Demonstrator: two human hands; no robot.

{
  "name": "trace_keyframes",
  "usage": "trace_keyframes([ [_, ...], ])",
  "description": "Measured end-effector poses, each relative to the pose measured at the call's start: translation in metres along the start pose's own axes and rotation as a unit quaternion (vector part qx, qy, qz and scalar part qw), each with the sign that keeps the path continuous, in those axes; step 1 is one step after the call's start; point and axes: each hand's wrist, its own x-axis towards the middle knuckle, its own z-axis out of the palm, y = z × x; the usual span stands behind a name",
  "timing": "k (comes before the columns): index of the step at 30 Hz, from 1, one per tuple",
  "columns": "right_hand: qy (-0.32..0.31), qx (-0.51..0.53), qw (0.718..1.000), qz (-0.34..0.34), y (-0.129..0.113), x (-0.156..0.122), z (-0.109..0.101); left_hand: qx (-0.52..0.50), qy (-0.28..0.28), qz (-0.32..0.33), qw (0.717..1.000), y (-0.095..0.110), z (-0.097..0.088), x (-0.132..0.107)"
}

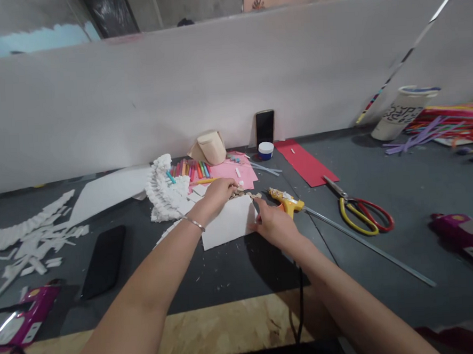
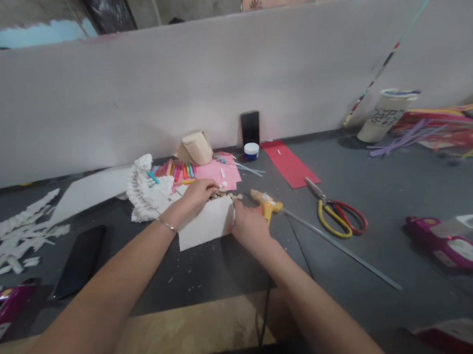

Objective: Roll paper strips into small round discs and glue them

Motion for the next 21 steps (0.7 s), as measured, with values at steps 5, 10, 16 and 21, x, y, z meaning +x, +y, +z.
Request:
trace_keyframes([
  [5, 0.065, -0.069, 0.995, -0.005, -0.013, 0.003, -0.001, 0.028, 0.028, -0.015, 0.999, -0.006, -0.007, -0.001],
  [10, 0.059, -0.092, 0.994, 0.013, -0.011, 0.006, 0.003, 0.096, 0.066, -0.063, 0.991, -0.013, -0.02, -0.03],
  [16, 0.033, -0.002, 0.999, 0.023, -0.006, 0.01, -0.004, 0.187, 0.005, -0.13, 0.974, -0.027, -0.017, -0.054],
  [21, -0.04, 0.186, 0.982, 0.021, 0.003, -0.013, -0.01, 0.17, 0.002, -0.128, 0.977, -0.038, -0.012, -0.048],
])
